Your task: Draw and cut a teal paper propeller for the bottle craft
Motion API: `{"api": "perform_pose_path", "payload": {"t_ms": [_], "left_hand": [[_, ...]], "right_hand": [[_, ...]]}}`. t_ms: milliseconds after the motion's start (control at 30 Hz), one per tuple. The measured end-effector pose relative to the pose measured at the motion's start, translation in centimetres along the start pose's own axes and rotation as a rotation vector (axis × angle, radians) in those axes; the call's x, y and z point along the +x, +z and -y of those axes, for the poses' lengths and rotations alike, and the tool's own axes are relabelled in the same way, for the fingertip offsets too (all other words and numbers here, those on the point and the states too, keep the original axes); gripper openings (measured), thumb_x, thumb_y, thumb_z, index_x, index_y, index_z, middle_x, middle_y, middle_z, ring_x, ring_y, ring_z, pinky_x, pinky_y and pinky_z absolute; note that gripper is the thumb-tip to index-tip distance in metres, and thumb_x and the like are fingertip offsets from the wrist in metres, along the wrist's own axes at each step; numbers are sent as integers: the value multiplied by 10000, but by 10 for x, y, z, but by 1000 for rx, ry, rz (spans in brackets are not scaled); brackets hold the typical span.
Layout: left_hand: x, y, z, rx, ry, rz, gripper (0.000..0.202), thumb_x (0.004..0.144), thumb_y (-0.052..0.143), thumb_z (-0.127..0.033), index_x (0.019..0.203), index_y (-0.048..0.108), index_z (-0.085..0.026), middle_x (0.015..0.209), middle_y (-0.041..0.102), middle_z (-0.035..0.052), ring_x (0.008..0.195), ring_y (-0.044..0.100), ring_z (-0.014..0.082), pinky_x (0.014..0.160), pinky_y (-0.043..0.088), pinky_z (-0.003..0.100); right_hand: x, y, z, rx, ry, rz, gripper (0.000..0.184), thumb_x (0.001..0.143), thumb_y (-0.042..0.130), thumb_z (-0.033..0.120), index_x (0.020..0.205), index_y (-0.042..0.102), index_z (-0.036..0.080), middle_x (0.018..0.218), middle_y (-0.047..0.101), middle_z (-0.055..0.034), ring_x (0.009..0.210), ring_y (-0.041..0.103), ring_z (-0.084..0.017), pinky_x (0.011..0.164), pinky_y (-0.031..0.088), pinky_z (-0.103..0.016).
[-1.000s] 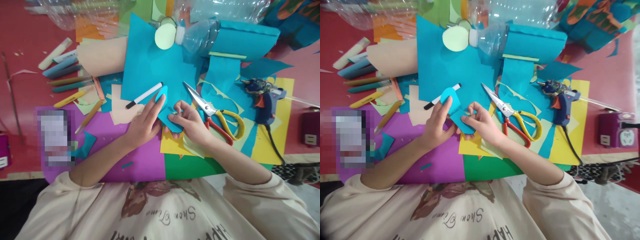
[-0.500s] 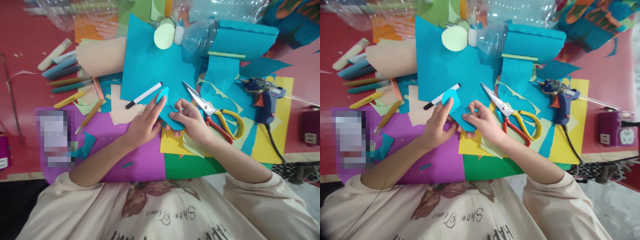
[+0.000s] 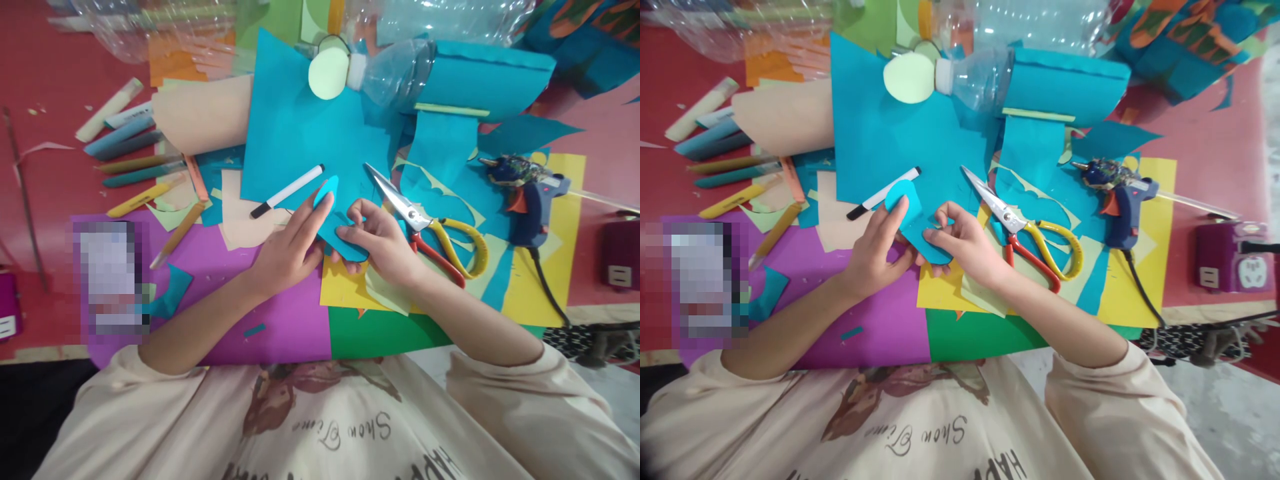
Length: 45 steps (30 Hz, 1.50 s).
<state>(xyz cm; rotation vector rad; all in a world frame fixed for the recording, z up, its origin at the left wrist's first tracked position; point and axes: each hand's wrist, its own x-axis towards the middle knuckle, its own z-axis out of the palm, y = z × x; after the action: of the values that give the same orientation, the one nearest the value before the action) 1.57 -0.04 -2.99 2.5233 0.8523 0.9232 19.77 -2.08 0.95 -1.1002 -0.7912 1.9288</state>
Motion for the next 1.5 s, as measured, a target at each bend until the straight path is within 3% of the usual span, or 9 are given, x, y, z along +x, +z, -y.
{"api": "perform_pose_path", "payload": {"t_ms": [233, 567, 1033, 1167, 1333, 1500], "left_hand": [[-1, -1, -1, 27, -15, 39, 681, 977, 394, -267, 1551, 28, -262, 1502, 420, 142, 1263, 568, 253, 848, 568, 270], [0, 0, -1, 12, 10, -13, 651, 982, 416, -309, 1549, 102, -253, 1466, 464, 133, 1277, 549, 244, 843, 562, 252], [1, -3, -3, -14, -50, 48, 640, 985, 387, -281, 1541, 70, -280, 1474, 440, 152, 1277, 558, 271, 738, 586, 238], [0, -2, -3, -18, -61, 49, 638, 983, 392, -290, 1538, 78, -281, 1474, 436, 153, 1242, 584, 264, 731, 583, 236], [-2, -2, -2, -38, -90, 76, 662, 979, 403, -285, 1540, 53, -296, 1494, 411, 157, 1038, 680, 199, 703, 571, 229], [0, -2, -2, -23, -72, 56, 655, 976, 405, -273, 1540, 72, -288, 1481, 430, 148, 1161, 634, 233, 723, 580, 230]], "right_hand": [[0, 0, 1, 2, -2, -16, 502, 711, 766, 364, 789, 281, 259, 507, 613, 111, 334, 564, -90, 317, 389, -160], [0, -1, -1, -16, 7, -2, 488, 730, 754, 336, 800, 277, 259, 514, 600, 107, 332, 556, -90, 308, 394, -163], [-1, 0, -1, -66, -5, -39, 499, 707, 768, 380, 780, 289, 260, 497, 573, 111, 346, 565, -95, 329, 412, -169], [-1, 0, -1, -74, -8, -44, 494, 705, 770, 384, 779, 298, 258, 499, 574, 112, 350, 570, -97, 334, 421, -171], [-1, 0, 0, -84, -12, -45, 476, 710, 764, 355, 774, 302, 258, 499, 575, 111, 352, 569, -97, 334, 432, -173], [-1, 1, 0, -76, 5, -42, 473, 716, 757, 352, 775, 297, 260, 502, 572, 108, 352, 563, -97, 336, 426, -176]]}}
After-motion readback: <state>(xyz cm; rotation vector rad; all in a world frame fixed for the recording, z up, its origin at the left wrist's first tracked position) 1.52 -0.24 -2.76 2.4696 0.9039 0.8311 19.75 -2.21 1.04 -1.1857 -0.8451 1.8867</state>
